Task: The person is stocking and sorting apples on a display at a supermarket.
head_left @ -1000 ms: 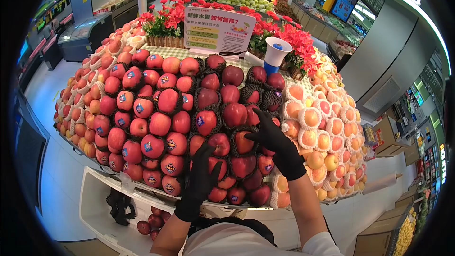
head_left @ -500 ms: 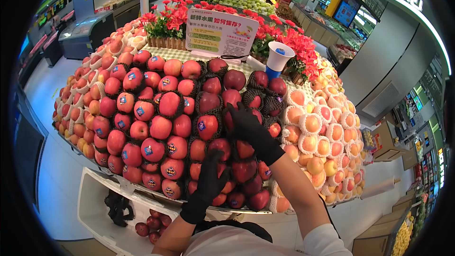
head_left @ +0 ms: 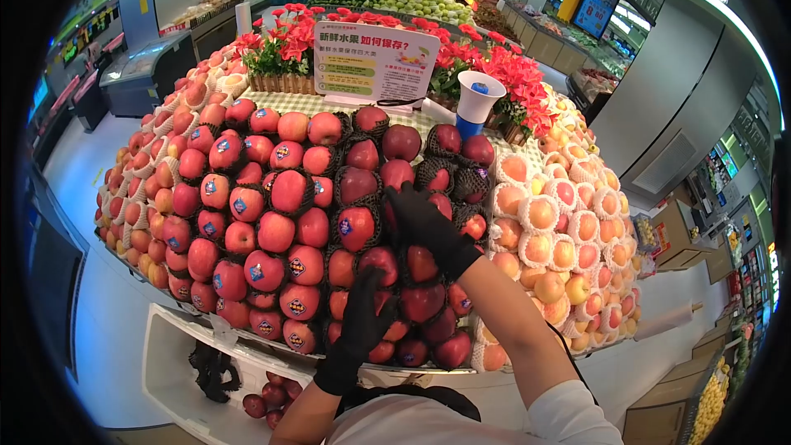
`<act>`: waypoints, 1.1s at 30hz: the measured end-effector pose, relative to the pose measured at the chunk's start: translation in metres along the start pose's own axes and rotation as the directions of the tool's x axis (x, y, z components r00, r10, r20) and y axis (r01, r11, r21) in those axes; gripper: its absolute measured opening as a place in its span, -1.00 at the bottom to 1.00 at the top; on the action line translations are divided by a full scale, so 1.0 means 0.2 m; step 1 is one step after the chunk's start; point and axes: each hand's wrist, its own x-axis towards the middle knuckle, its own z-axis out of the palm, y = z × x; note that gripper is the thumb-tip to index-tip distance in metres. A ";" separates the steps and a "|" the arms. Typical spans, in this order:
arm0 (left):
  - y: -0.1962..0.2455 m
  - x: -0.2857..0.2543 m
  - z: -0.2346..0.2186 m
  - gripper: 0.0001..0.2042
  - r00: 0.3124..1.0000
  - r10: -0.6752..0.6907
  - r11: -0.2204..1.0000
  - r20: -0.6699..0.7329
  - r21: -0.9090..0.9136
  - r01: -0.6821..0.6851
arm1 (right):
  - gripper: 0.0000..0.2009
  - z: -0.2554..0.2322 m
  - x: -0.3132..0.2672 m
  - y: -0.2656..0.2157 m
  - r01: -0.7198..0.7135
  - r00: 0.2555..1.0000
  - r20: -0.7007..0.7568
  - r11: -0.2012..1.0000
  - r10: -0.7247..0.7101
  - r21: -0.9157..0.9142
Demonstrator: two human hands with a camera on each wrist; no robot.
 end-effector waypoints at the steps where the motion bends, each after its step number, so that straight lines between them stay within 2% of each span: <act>1: 0.01 0.00 0.00 -0.44 1.000 -0.005 1.000 0.000 -0.005 0.005 | -0.16 0.01 0.00 0.02 0.021 1.000 -0.001 1.000 -0.021 0.006; 4: 0.01 0.00 0.00 -0.45 1.000 -0.015 0.998 0.005 -0.065 0.016 | -0.18 0.06 0.01 0.07 0.109 0.988 -0.125 0.987 -0.095 0.114; 7: 0.02 0.00 -0.01 -0.45 0.998 -0.059 0.995 0.028 -0.074 0.060 | -0.18 -0.03 -0.05 0.07 0.116 0.987 -0.140 0.939 -0.074 0.322; 10: 0.02 0.01 -0.01 -0.45 1.000 -0.021 1.000 0.022 -0.022 0.021 | -0.16 -0.16 -0.09 0.08 0.089 0.992 -0.120 0.906 -0.042 0.413; 13: 0.02 0.02 0.00 -0.48 1.000 0.000 1.000 -0.011 0.024 0.001 | -0.10 -0.13 -0.07 0.19 0.209 0.958 -0.278 0.845 -0.074 0.492; 16: 0.16 0.05 -0.03 -0.54 0.992 -0.113 0.991 -0.061 -0.074 0.108 | -0.07 -0.18 -0.15 0.23 0.200 0.944 -0.328 0.825 -0.019 0.528; 19: 0.09 0.09 -0.03 -0.68 0.984 -0.140 0.989 -0.111 -0.065 0.133 | -0.08 -0.25 -0.25 0.21 0.134 0.946 -0.319 0.813 0.066 0.566; 22: 0.10 0.12 -0.01 -0.72 0.977 -0.153 0.985 -0.147 -0.097 0.140 | -0.04 -0.35 -0.39 0.16 0.069 0.951 -0.280 0.792 0.132 0.606; 25: 0.22 0.19 0.00 -0.73 0.980 -0.162 0.966 -0.114 -0.220 0.135 | -0.03 -0.32 -0.53 0.14 0.131 0.942 -0.306 0.690 0.137 0.712; 28: 0.26 0.24 0.04 -0.67 0.993 -0.110 0.942 -0.030 -0.323 0.095 | -0.17 -0.33 -0.65 0.07 0.241 0.889 -0.440 0.689 0.125 0.684; 29: 0.27 0.25 0.07 -0.62 0.994 -0.105 0.918 -0.013 -0.385 0.092 | -0.16 -0.36 -0.71 0.04 0.215 0.899 -0.413 0.678 0.143 0.703; 31: 0.30 0.27 0.11 -0.51 0.996 -0.085 0.864 0.022 -0.496 0.085 | -0.14 -0.40 -0.79 -0.03 0.168 0.913 -0.366 0.651 0.179 0.740; 33: 0.36 0.29 0.14 -0.43 0.978 -0.138 0.719 0.159 -0.663 0.209 | -0.10 -0.34 -0.83 -0.02 0.194 0.920 -0.361 0.620 0.154 0.760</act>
